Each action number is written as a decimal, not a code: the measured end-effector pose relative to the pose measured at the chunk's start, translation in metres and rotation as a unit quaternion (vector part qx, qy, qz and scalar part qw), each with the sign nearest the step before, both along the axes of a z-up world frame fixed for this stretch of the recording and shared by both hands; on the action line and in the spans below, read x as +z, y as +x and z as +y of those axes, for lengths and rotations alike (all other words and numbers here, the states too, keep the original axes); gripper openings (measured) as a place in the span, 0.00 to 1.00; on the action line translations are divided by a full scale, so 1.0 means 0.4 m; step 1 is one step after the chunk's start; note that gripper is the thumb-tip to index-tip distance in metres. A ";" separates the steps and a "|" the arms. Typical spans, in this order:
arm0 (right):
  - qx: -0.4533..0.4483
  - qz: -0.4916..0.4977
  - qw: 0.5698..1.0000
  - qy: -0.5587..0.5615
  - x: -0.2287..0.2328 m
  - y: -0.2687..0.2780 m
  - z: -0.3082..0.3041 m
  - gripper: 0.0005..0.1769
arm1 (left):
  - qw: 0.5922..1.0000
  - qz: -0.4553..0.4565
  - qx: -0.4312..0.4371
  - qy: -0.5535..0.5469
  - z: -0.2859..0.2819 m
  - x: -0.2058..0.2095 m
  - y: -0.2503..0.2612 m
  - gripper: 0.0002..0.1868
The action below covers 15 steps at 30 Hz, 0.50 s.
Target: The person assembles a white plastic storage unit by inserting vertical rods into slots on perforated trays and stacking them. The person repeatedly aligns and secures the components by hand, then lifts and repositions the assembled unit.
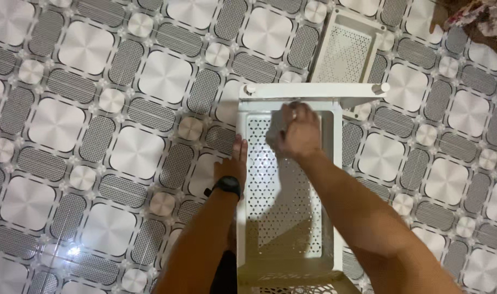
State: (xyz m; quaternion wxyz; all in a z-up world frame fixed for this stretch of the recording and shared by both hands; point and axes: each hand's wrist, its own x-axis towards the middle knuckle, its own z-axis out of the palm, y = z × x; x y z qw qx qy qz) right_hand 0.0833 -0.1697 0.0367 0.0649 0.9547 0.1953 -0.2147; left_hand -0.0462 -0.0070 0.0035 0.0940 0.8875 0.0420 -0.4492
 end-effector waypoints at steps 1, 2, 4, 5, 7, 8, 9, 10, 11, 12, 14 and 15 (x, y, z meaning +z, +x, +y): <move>-0.009 -0.009 1.000 0.024 -0.001 -0.005 0.018 0.51 | 1.000 -0.016 0.001 0.007 0.005 -0.007 0.008 0.68; -0.018 -0.017 0.999 0.049 -0.007 -0.011 0.036 0.53 | 0.999 -0.032 0.002 0.014 0.009 -0.016 0.018 0.62; -0.032 -0.020 0.997 0.066 -0.020 -0.037 0.039 0.56 | 0.999 -0.039 0.007 0.009 -0.008 -0.034 0.003 0.54; -0.037 -0.026 0.997 0.068 -0.024 -0.036 0.046 0.55 | 0.999 -0.042 0.009 0.006 -0.004 -0.040 0.006 0.52; -0.043 -0.031 0.996 0.073 -0.031 -0.031 0.050 0.55 | 0.999 -0.050 0.012 0.004 -0.005 -0.046 0.006 0.50; -0.043 -0.030 0.996 0.076 -0.033 -0.030 0.048 0.54 | 0.998 -0.055 0.012 0.005 -0.009 -0.047 0.002 0.48; -0.043 -0.029 0.995 0.083 -0.035 -0.034 0.051 0.53 | 0.998 -0.059 0.012 0.008 -0.009 -0.046 -0.006 0.47; -0.024 -0.026 0.996 0.086 -0.035 -0.039 0.053 0.52 | 0.998 -0.060 0.010 0.011 -0.008 -0.042 -0.013 0.47; -0.005 -0.023 0.996 0.089 -0.034 -0.036 0.057 0.51 | 0.998 -0.061 0.008 0.015 -0.006 -0.036 -0.012 0.47; 0.014 -0.020 0.995 0.093 -0.031 -0.032 0.061 0.49 | 0.998 -0.063 0.006 0.019 -0.006 -0.030 -0.006 0.47; -0.004 -0.014 0.996 0.090 -0.031 -0.036 0.074 0.50 | 0.998 -0.067 0.009 0.018 -0.007 -0.018 -0.001 0.47; -0.014 -0.009 0.996 0.089 -0.030 -0.045 0.084 0.51 | 0.998 -0.067 0.009 0.017 -0.005 -0.010 -0.003 0.47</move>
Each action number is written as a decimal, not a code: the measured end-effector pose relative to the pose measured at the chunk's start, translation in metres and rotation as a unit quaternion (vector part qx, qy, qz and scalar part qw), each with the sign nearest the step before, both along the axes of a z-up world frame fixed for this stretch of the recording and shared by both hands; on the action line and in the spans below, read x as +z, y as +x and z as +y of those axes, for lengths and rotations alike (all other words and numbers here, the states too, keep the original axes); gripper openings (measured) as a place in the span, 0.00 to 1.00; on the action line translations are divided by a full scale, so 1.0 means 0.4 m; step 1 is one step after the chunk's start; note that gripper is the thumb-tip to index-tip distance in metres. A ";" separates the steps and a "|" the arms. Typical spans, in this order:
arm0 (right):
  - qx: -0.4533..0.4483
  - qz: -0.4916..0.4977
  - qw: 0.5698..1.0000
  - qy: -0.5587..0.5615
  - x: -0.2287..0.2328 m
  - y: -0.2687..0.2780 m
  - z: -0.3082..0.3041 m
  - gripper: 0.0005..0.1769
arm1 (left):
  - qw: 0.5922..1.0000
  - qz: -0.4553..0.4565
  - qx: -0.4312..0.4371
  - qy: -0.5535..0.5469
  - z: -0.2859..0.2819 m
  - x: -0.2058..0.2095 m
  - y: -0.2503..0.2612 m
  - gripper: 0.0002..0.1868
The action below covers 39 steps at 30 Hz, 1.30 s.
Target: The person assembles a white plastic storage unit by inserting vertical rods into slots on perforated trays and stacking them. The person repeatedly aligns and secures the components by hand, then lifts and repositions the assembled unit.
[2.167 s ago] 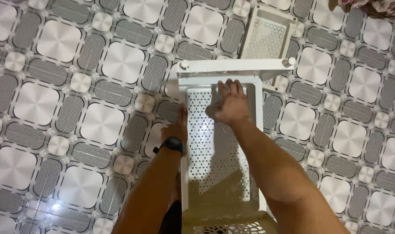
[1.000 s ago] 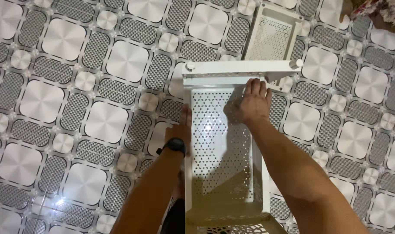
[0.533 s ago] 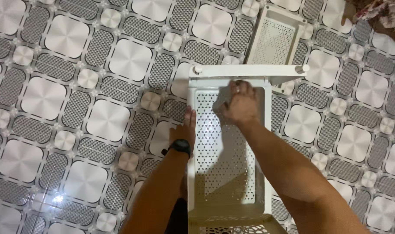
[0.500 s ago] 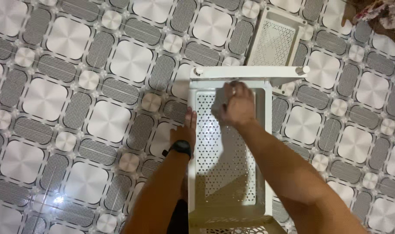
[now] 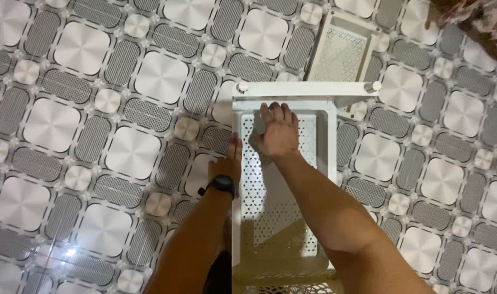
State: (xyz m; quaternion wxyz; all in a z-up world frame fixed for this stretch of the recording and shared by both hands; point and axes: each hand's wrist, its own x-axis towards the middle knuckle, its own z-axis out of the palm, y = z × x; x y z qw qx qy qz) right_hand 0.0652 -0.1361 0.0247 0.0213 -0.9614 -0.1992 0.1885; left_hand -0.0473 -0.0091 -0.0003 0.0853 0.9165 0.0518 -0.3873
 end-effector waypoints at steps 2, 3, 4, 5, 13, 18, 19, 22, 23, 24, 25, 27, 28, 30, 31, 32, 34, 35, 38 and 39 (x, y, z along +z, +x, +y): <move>-0.001 0.003 1.000 -0.007 0.006 -0.003 0.020 0.50 | 1.000 0.016 -0.014 0.000 0.008 0.019 0.000 0.63; -0.001 0.003 1.000 -0.012 0.010 -0.001 0.028 0.50 | 1.000 0.022 -0.021 -0.001 0.009 0.028 0.004 0.72; 0.000 0.007 1.000 -0.008 0.015 -0.003 0.034 0.47 | 0.999 0.038 -0.026 0.000 0.006 0.036 0.003 0.70; 0.001 0.011 1.000 -0.004 0.018 -0.008 0.039 0.45 | 0.998 0.053 -0.031 0.001 -0.001 0.040 0.004 0.68; 0.042 -0.062 0.995 0.067 0.015 -0.043 0.097 0.47 | 1.000 -0.004 0.008 -0.006 0.001 -0.048 -0.010 0.45; 0.029 -0.009 0.998 0.059 0.038 -0.025 0.113 0.45 | 0.999 -0.005 0.030 -0.018 -0.009 -0.047 -0.009 0.40; 0.023 -0.017 0.997 0.073 0.039 -0.023 0.123 0.45 | 1.000 -0.016 0.021 -0.010 -0.010 -0.039 -0.004 0.38; 0.006 -0.026 0.994 0.107 0.034 -0.042 0.142 0.45 | 1.000 -0.014 -0.010 0.006 -0.008 -0.019 -0.021 0.40; 0.002 -0.021 0.994 0.110 0.033 -0.053 0.141 0.45 | 1.000 0.008 -0.024 0.006 -0.009 -0.016 -0.033 0.45; -0.002 -0.023 0.993 0.116 0.035 -0.049 0.143 0.45 | 0.999 0.024 -0.040 0.008 -0.005 -0.017 -0.030 0.51; -0.012 0.004 0.995 0.102 0.037 -0.044 0.145 0.44 | 0.999 0.029 -0.035 0.004 -0.001 -0.022 -0.028 0.51; -0.032 0.060 0.995 0.069 0.039 -0.044 0.139 0.44 | 0.999 0.041 -0.026 -0.009 -0.005 -0.046 -0.038 0.51; -0.013 0.017 0.997 0.080 0.040 -0.046 0.139 0.44 | 1.000 0.006 -0.023 0.001 -0.010 -0.061 -0.041 0.39; 0.026 -0.065 0.992 0.102 0.037 -0.053 0.143 0.45 | 0.998 -0.060 -0.016 0.019 -0.017 -0.091 -0.049 0.16; 0.035 -0.070 0.993 0.088 0.035 -0.058 0.146 0.45 | 0.998 -0.061 -0.025 0.021 -0.014 -0.102 -0.056 0.15; 0.044 -0.077 0.993 0.073 0.035 -0.054 0.144 0.45 | 0.997 -0.065 -0.033 0.022 -0.015 -0.108 -0.053 0.15; 0.043 -0.033 0.997 0.048 0.039 -0.040 0.131 0.45 | 0.999 -0.038 -0.032 0.010 -0.021 -0.106 -0.041 0.30; 0.031 0.017 0.999 0.037 0.043 -0.031 0.122 0.47 | 1.000 -0.007 -0.022 -0.002 -0.019 -0.099 -0.032 0.46; 0.022 0.040 0.998 0.034 0.050 -0.019 0.100 0.45 | 1.000 -0.010 -0.006 -0.002 -0.015 -0.067 -0.020 0.51; 0.024 0.026 0.999 0.038 0.049 -0.019 0.095 0.44 | 1.000 -0.028 -0.002 0.004 -0.013 -0.059 -0.016 0.46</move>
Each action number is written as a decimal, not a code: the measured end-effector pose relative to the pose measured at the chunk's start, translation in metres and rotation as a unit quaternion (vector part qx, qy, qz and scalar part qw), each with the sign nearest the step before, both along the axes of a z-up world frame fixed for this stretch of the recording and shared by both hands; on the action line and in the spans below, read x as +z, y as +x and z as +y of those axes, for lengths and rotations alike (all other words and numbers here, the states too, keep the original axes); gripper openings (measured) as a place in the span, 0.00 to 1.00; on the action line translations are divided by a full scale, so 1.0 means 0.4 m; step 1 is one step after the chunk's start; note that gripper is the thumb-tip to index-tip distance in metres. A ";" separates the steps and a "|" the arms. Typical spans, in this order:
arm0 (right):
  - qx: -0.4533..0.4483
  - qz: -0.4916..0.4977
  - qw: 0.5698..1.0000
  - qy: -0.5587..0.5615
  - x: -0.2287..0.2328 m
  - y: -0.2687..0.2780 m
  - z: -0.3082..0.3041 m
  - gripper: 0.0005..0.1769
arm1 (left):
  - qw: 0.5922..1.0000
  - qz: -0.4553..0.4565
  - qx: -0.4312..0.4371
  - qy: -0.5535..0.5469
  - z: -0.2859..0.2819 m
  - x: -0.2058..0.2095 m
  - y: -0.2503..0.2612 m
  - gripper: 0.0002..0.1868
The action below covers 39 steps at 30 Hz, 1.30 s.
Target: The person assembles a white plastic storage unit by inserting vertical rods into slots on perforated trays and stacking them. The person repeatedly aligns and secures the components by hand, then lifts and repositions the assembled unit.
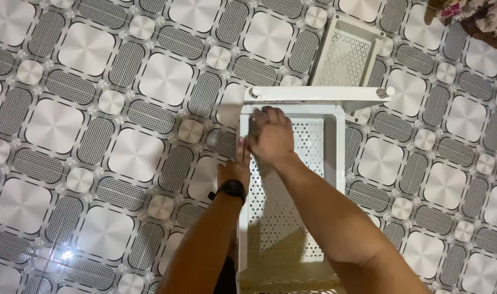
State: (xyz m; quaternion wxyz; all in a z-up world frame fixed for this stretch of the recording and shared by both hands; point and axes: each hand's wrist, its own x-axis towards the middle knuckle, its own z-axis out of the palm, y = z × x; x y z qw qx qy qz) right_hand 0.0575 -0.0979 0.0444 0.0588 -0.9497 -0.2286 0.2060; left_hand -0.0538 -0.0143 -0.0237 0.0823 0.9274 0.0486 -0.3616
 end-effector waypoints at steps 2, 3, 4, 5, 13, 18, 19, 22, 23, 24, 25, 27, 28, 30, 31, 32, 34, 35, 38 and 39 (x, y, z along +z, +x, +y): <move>0.003 -0.036 0.999 0.018 -0.003 -0.010 -0.014 0.48 | 1.000 -0.014 0.012 -0.001 -0.007 0.010 0.002 0.44; 0.004 -0.054 0.998 0.028 -0.006 -0.017 -0.015 0.50 | 1.000 -0.021 0.017 -0.001 -0.008 0.012 0.001 0.43; -0.002 -0.050 0.998 0.033 -0.008 -0.023 -0.016 0.49 | 1.000 -0.015 0.014 -0.003 -0.008 0.013 -0.001 0.43; -0.007 -0.048 0.998 0.041 -0.009 -0.024 -0.009 0.49 | 1.000 -0.010 0.012 -0.002 -0.002 0.016 0.000 0.44; -0.029 -0.039 0.999 -0.003 -0.005 -0.009 -0.039 0.43 | 1.000 0.019 0.007 0.003 -0.005 0.022 0.011 0.49; -0.047 -0.012 0.999 0.023 -0.028 -0.016 -0.048 0.45 | 1.000 0.023 0.008 0.009 -0.002 0.019 0.006 0.52; -0.046 0.003 0.999 0.019 -0.029 -0.004 -0.055 0.45 | 1.000 0.014 0.005 0.012 -0.002 0.021 0.011 0.51; -0.044 0.013 0.999 -0.017 -0.029 0.024 -0.092 0.47 | 1.000 0.001 -0.006 0.023 -0.002 0.027 0.005 0.49; -0.044 -0.009 0.998 -0.045 -0.030 0.028 -0.106 0.48 | 1.000 0.003 -0.010 0.028 -0.003 0.028 0.002 0.48; -0.044 -0.031 0.996 -0.073 -0.033 0.028 -0.114 0.50 | 0.999 0.006 -0.014 0.033 -0.005 0.027 0.002 0.48; -0.048 -0.042 0.997 -0.050 -0.037 0.028 -0.120 0.52 | 0.999 -0.003 -0.012 0.032 -0.005 0.026 0.001 0.49; -0.057 -0.062 0.996 -0.006 -0.043 0.018 -0.126 0.55 | 0.999 -0.020 -0.006 0.029 -0.009 0.023 -0.002 0.52; -0.060 -0.052 0.997 -0.009 -0.044 0.011 -0.129 0.54 | 0.999 -0.009 -0.011 0.037 -0.012 0.023 -0.007 0.52; -0.065 -0.042 0.997 -0.013 -0.037 0.027 -0.129 0.52 | 0.998 0.002 -0.021 0.056 -0.007 0.023 0.010 0.52; -0.055 -0.035 0.998 -0.021 -0.030 0.035 -0.137 0.51 | 0.998 0.002 -0.021 0.055 -0.012 0.025 0.013 0.51; -0.044 -0.027 0.998 -0.029 -0.020 0.040 -0.148 0.49 | 0.998 0.003 -0.021 0.053 -0.015 0.026 0.014 0.50; -0.040 -0.015 0.998 -0.040 -0.006 0.046 -0.164 0.50 | 0.999 0.002 -0.019 0.048 -0.017 0.023 0.010 0.49; -0.048 -0.014 0.998 -0.041 -0.002 0.051 -0.164 0.52 | 0.999 -0.001 -0.016 0.047 -0.014 0.020 0.011 0.49; -0.075 -0.031 0.996 -0.037 -0.002 0.038 -0.158 0.55 | 0.999 0.000 -0.006 0.047 -0.007 0.004 -0.003 0.48; -0.086 -0.041 0.995 -0.036 -0.003 0.039 -0.162 0.55 | 0.999 0.000 -0.004 0.046 -0.010 -0.004 -0.001 0.47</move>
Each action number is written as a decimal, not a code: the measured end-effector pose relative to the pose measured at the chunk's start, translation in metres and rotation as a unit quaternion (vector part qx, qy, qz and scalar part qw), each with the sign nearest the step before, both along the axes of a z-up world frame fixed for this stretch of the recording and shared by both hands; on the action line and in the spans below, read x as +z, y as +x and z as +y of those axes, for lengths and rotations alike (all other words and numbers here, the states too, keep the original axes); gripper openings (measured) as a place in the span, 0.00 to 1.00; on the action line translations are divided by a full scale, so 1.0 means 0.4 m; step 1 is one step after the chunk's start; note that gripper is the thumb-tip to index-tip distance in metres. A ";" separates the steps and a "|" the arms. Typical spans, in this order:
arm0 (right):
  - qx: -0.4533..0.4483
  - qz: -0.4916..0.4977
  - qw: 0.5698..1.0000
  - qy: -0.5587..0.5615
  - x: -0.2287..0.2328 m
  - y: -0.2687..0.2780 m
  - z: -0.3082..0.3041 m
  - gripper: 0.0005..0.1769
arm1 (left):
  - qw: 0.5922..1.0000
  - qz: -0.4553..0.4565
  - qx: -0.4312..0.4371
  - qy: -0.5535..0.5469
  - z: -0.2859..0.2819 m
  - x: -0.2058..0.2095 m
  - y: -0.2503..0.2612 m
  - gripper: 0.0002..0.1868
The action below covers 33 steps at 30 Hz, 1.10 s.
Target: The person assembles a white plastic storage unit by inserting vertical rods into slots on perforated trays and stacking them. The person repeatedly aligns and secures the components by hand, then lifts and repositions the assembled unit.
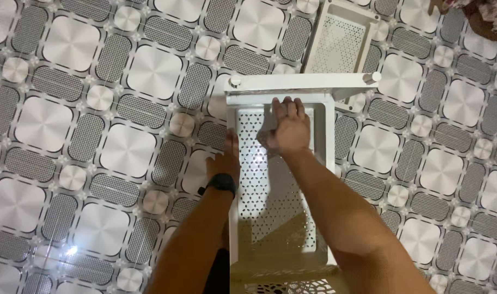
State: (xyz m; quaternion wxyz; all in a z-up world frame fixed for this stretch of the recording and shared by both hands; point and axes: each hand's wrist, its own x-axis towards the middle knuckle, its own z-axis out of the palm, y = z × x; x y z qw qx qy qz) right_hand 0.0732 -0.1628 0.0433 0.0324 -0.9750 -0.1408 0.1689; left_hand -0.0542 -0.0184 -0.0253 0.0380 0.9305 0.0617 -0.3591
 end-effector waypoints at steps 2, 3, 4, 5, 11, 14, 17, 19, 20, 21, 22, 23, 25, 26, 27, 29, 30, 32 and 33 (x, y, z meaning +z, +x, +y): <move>0.009 0.027 1.000 -0.003 -0.001 0.009 -0.009 0.54 | 1.000 -0.011 -0.016 0.004 0.001 -0.012 0.004 0.46; 0.013 0.040 0.999 -0.004 -0.001 0.018 -0.017 0.53 | 1.000 -0.018 -0.024 0.007 0.000 -0.016 0.006 0.45; 0.021 0.055 0.998 -0.023 -0.001 0.024 -0.030 0.51 | 0.999 -0.024 -0.022 0.011 -0.003 -0.019 0.004 0.46; 0.030 0.071 0.996 -0.042 -0.001 0.031 -0.047 0.49 | 0.999 -0.029 -0.019 0.016 -0.005 -0.022 0.001 0.46; 0.050 -0.034 0.998 -0.029 -0.041 0.027 -0.095 0.48 | 1.000 -0.007 -0.008 -0.004 -0.006 -0.016 -0.008 0.47; 0.043 0.000 0.999 -0.022 -0.034 0.034 -0.106 0.49 | 1.000 -0.023 -0.017 0.012 0.001 0.029 0.011 0.50; -0.013 0.037 0.998 -0.058 -0.012 0.046 -0.142 0.46 | 0.999 0.020 -0.033 -0.018 0.007 0.092 0.027 0.59; -0.021 0.018 0.998 -0.064 -0.009 0.043 -0.146 0.46 | 0.997 0.060 -0.040 -0.033 0.023 0.134 0.025 0.68; -0.008 -0.009 0.998 -0.056 -0.010 0.039 -0.148 0.48 | 0.996 0.073 -0.045 -0.033 0.024 0.151 0.025 0.72; 0.005 -0.035 0.998 -0.047 -0.013 0.036 -0.152 0.51 | 0.995 0.086 -0.050 -0.033 0.024 0.166 0.024 0.77; -0.009 -0.003 0.999 -0.041 -0.015 0.036 -0.160 0.50 | 0.995 0.086 -0.045 -0.035 0.022 0.176 0.026 0.77; -0.023 0.029 0.999 -0.035 -0.015 0.040 -0.171 0.50 | 0.995 0.087 -0.040 -0.037 0.021 0.184 0.024 0.77; -0.025 0.037 0.998 -0.044 -0.013 0.060 -0.193 0.45 | 0.996 0.074 -0.035 -0.032 0.016 0.186 0.033 0.76; -0.011 0.016 0.998 -0.061 -0.014 0.070 -0.207 0.41 | 0.997 0.065 -0.035 -0.027 0.015 0.179 0.033 0.75; 0.002 -0.004 0.997 -0.078 -0.015 0.079 -0.221 0.38 | 0.998 0.056 -0.035 -0.022 0.014 0.166 0.033 0.73; 0.017 -0.019 0.998 -0.059 -0.030 0.082 -0.230 0.48 | 0.997 0.057 -0.035 -0.033 0.018 0.132 0.032 0.74; 0.024 -0.024 0.998 -0.052 -0.038 0.072 -0.236 0.54 | 0.997 0.061 -0.035 -0.042 0.018 0.113 0.024 0.74; -0.008 -0.027 0.999 -0.018 -0.051 0.059 -0.237 0.48 | 0.998 0.046 -0.036 -0.029 0.020 0.082 0.010 0.69; -0.024 -0.029 0.999 -0.003 -0.051 0.054 -0.240 0.46 | 0.998 0.038 -0.037 -0.024 0.015 0.072 0.008 0.66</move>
